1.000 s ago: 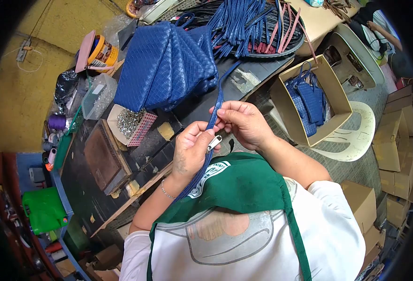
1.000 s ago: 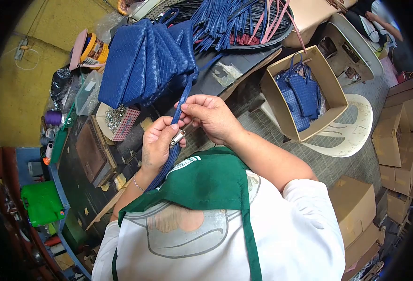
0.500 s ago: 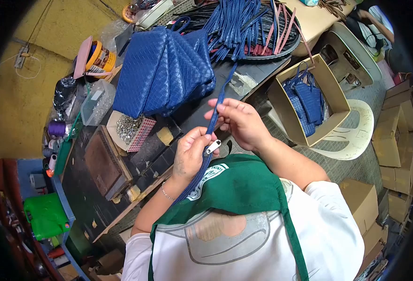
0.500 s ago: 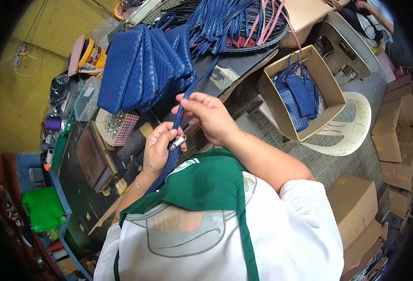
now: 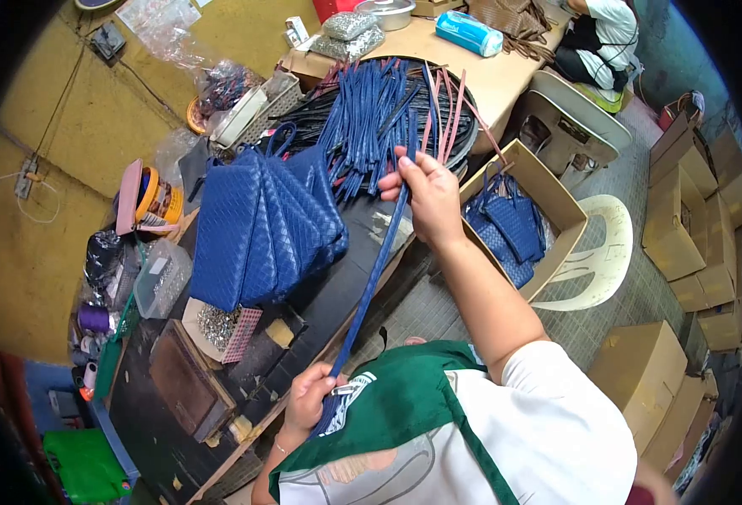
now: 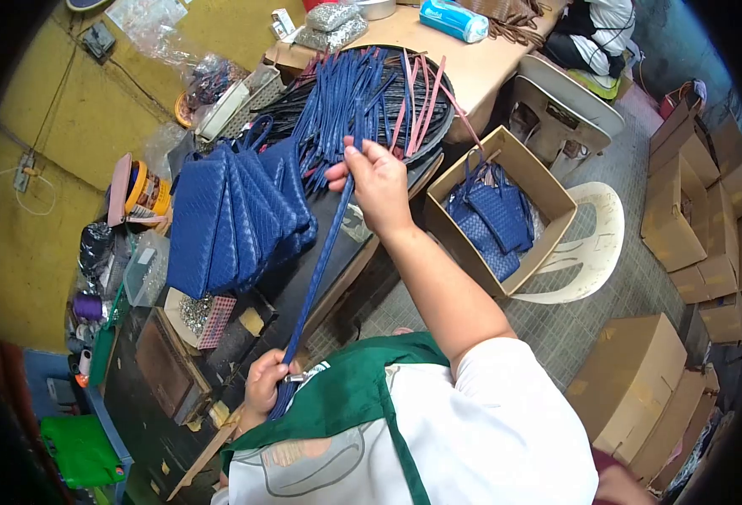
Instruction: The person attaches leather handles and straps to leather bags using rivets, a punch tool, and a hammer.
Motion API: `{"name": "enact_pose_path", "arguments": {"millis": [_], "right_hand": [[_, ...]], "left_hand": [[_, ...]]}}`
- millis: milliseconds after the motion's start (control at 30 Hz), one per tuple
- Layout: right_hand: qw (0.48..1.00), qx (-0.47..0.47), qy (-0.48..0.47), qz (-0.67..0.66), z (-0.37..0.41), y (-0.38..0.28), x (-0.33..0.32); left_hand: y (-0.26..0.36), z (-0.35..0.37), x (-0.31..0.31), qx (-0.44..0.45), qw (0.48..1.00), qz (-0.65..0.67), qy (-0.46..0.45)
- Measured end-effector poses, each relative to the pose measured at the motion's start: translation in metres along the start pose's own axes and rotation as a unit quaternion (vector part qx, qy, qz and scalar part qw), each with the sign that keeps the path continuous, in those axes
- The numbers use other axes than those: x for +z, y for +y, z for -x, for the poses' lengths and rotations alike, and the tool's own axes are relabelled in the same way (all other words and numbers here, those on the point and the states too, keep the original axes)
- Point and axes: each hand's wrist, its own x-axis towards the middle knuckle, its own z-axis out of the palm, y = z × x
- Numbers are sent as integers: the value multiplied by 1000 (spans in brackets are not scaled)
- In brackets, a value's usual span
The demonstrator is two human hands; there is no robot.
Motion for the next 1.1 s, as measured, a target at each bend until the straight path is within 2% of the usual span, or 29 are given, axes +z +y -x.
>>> {"name": "enact_pose_path", "arguments": {"millis": [133, 200, 333, 767, 833, 900, 933, 1000, 1067, 1100], "right_hand": [[999, 27, -18, 0, 16, -4, 6], [999, 47, -21, 0, 21, -3, 7], [998, 60, -32, 8, 27, 1, 8], [996, 83, -29, -7, 29, 2, 6], [997, 77, -30, -3, 24, 4, 3], [953, 122, -64, 270, 11, 10, -4], [932, 251, -89, 244, 9, 15, -2], [891, 399, -136, 169, 22, 28, -6], [885, 415, -208, 26, 40, 30, -11], [874, 417, -234, -85, 45, 32, -14]], "left_hand": [[-10, 18, -3, 33, 997, 56, 28], [-16, 26, -8, -13, 992, 105, 61], [-19, 33, -6, 2, 989, 127, 75], [-22, 36, -5, -6, 988, 139, 74], [-21, 33, -3, -10, 992, 99, 72], [-14, 19, 2, -3, 996, 56, 72], [-11, 11, 4, 2, 997, 13, 72], [-13, -14, 0, 24, 996, 79, 43], [-11, -36, 0, 34, 985, 165, 29], [-16, -49, -2, 15, 967, 255, -2]]}}
